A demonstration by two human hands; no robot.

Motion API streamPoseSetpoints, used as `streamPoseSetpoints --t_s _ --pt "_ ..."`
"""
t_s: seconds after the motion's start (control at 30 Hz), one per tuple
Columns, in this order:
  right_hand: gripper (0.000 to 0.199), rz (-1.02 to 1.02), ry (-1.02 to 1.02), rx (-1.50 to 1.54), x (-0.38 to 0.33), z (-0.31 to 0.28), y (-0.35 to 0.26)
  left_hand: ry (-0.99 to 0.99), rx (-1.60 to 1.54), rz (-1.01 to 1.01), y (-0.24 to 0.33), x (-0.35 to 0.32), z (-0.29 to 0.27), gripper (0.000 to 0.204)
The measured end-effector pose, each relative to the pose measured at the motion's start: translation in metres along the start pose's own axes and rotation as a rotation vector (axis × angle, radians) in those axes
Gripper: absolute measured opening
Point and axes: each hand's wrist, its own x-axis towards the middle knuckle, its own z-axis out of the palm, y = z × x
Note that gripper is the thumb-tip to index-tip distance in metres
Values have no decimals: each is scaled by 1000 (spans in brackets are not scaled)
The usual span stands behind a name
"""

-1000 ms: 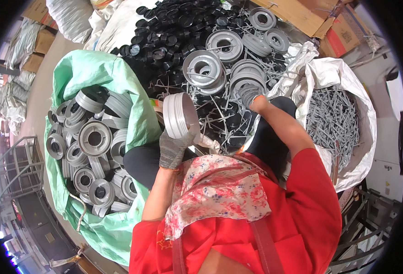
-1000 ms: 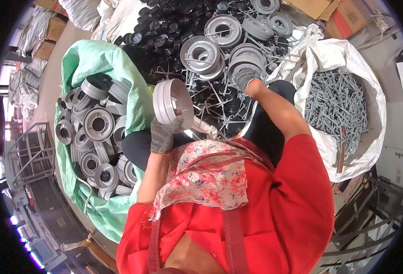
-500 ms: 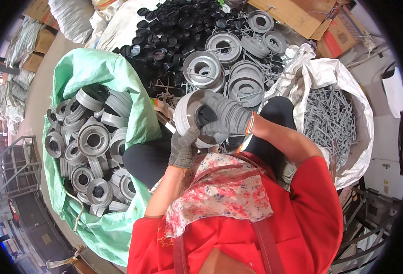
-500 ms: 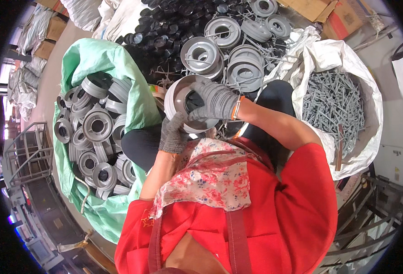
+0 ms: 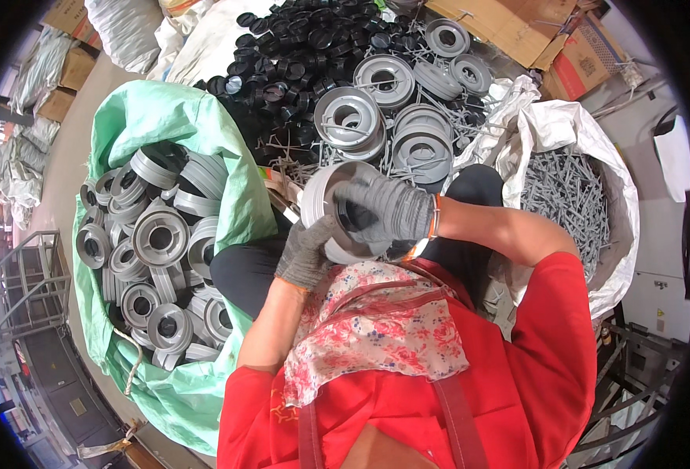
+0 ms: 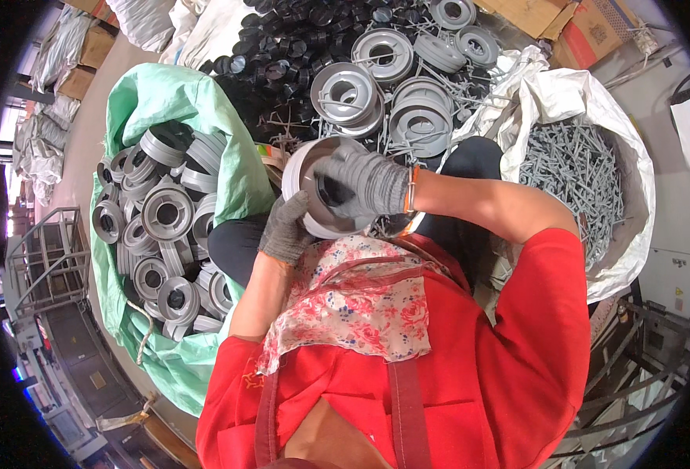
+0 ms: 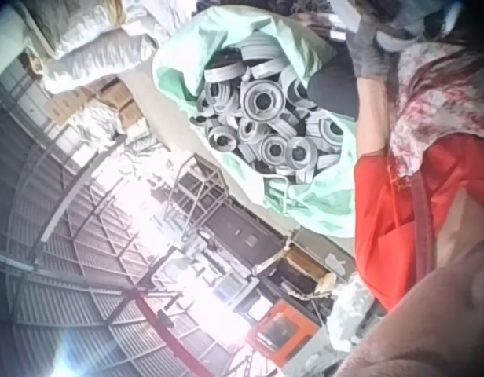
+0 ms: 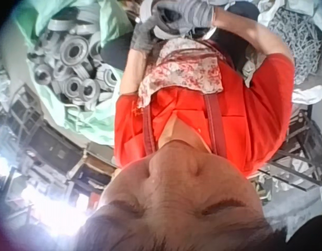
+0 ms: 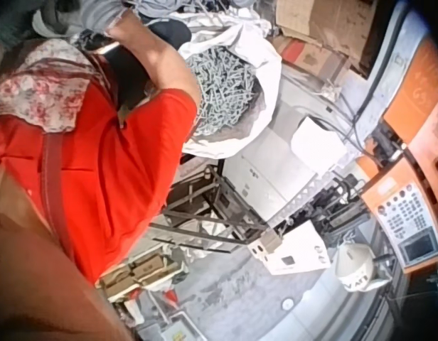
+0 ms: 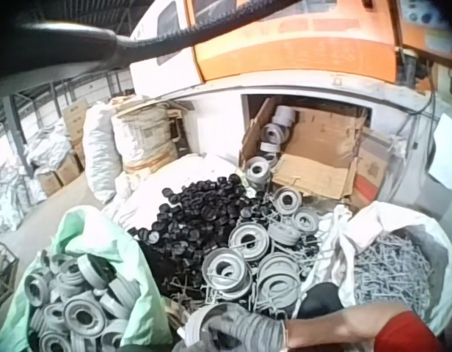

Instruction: The person sits on the floor and assembles circular metal parts by inserting black plastic caps into their centers. They pick up each metal ring, place a cap inside, and then set the assembled unit into a green sack.

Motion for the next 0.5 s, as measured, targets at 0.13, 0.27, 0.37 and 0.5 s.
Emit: streamPoseSetpoints --t_s 0.13,0.27,0.37,0.5 --pt "56 815 -117 801 12 -10 -10 89 350 267 -8 3 6 53" --pt "78 279 -37 103 13 1 -10 92 162 194 -8 -5 14 52" --pt "70 475 -11 300 4 24 8 131 806 420 -3 -14 26 51" --pt "57 28 149 107 1 53 50 134 1085 705 2 -25 36 50"
